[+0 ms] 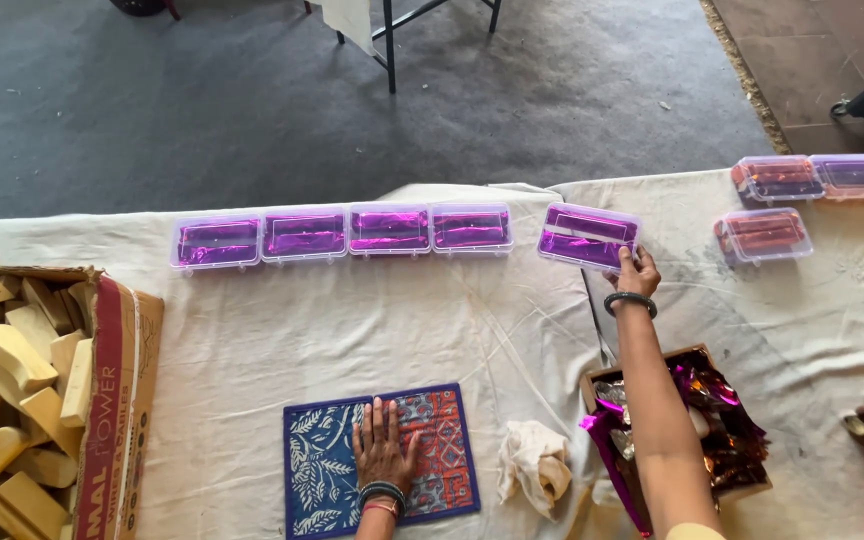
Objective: The person sits at a table and cleans wooden blocks using a white cloth. They pick up blocks from a large cardboard box, wipe them thoroughly, and place them onto a patterned blue and red mat. The person repeats this process for multiple blocks throughout the video.
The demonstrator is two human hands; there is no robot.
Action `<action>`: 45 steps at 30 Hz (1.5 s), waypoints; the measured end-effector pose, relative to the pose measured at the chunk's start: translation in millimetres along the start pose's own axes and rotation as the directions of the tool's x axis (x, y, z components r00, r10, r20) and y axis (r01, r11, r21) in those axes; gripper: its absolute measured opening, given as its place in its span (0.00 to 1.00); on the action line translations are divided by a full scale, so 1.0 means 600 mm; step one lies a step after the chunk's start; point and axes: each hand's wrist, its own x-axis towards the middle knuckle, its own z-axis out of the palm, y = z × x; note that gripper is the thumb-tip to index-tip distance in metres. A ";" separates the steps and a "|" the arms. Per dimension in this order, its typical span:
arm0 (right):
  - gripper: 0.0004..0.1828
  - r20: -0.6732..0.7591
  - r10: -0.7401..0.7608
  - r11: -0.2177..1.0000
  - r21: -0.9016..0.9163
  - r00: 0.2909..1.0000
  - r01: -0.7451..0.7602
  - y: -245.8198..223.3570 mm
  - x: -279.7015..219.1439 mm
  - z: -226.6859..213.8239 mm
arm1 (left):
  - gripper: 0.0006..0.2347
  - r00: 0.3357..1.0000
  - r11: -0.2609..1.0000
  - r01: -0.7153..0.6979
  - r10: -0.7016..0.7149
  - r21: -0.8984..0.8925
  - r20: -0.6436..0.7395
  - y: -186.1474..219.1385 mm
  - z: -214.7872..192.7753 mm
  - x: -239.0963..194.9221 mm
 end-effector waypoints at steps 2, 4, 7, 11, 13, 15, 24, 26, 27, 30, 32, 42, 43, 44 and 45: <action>0.22 -0.028 0.034 0.999 0.003 0.999 -0.034 0.023 0.028 0.015 | 0.32 1.000 1.000 0.009 -0.009 -0.003 0.010 0.004 -0.004 -0.003; 0.20 -0.054 0.067 0.998 0.013 0.996 -0.066 0.046 0.048 0.032 | 0.32 1.000 1.000 0.016 -0.016 -0.002 0.015 0.003 -0.006 -0.003; 0.19 -0.063 0.135 0.991 0.016 0.989 -0.134 0.081 0.081 0.053 | 0.32 1.000 1.000 0.014 -0.014 -0.005 0.001 0.001 -0.003 0.001; 0.17 0.009 0.078 0.997 -0.028 0.997 -0.077 0.151 0.129 0.075 | 0.32 1.000 1.000 0.006 -0.006 -0.003 0.016 -0.003 0.003 0.001; 0.17 0.009 0.033 0.994 -0.108 0.999 -0.032 0.160 0.130 0.094 | 0.32 1.000 1.000 0.000 0.000 0.001 0.024 -0.004 0.007 0.000; 0.18 -0.094 -0.090 0.940 -0.337 0.992 0.054 0.148 0.116 0.118 | 0.32 1.000 1.000 -0.009 0.008 0.006 0.019 -0.005 0.010 -0.003; 0.22 -0.142 -0.098 0.920 -0.390 0.985 0.036 0.156 0.087 0.119 | 0.32 0.999 1.000 0.006 -0.006 0.011 0.048 -0.002 0.001 -0.002; 0.23 -0.036 -0.243 0.776 -0.607 0.969 0.172 0.234 0.166 0.079 | 0.32 0.999 1.000 0.001 -0.001 0.006 0.052 0.000 0.000 0.001; 0.23 0.111 -0.350 0.565 -0.767 0.930 0.304 0.271 0.205 0.062 | 0.32 0.999 1.000 0.005 -0.005 0.002 0.052 0.001 -0.001 0.001; 0.30 0.159 -0.481 0.590 -0.668 0.862 0.453 0.326 0.260 0.025 | 0.32 0.999 1.000 0.015 -0.015 0.006 0.048 0.005 -0.008 0.002; 0.23 0.017 -0.261 0.809 -0.541 0.965 0.228 0.228 0.134 0.051 | 0.32 0.998 1.000 0.017 -0.017 0.008 0.055 0.002 -0.012 0.004; 0.14 0.474 -0.205 0.773 -0.458 0.856 0.439 0.223 -0.446 -0.029 | 0.32 0.998 1.000 0.021 -0.019 -0.017 0.063 -0.002 0.022 -0.006; 0.14 0.491 -0.209 0.777 -0.443 0.846 0.448 0.237 -0.441 -0.034 | 0.32 0.998 0.999 0.036 -0.035 -0.008 0.049 -0.013 0.010 -0.004; 0.16 0.498 -0.153 0.751 -0.503 0.854 0.427 0.252 -0.434 -0.036 | 0.31 0.995 1.000 0.022 -0.022 0.001 0.101 -0.024 0.000 0.001; 0.19 0.486 -0.094 0.714 -0.575 0.869 0.399 0.265 -0.425 -0.058 | 0.30 0.986 1.000 -0.004 0.004 -0.001 0.166 -0.024 -0.005 0.000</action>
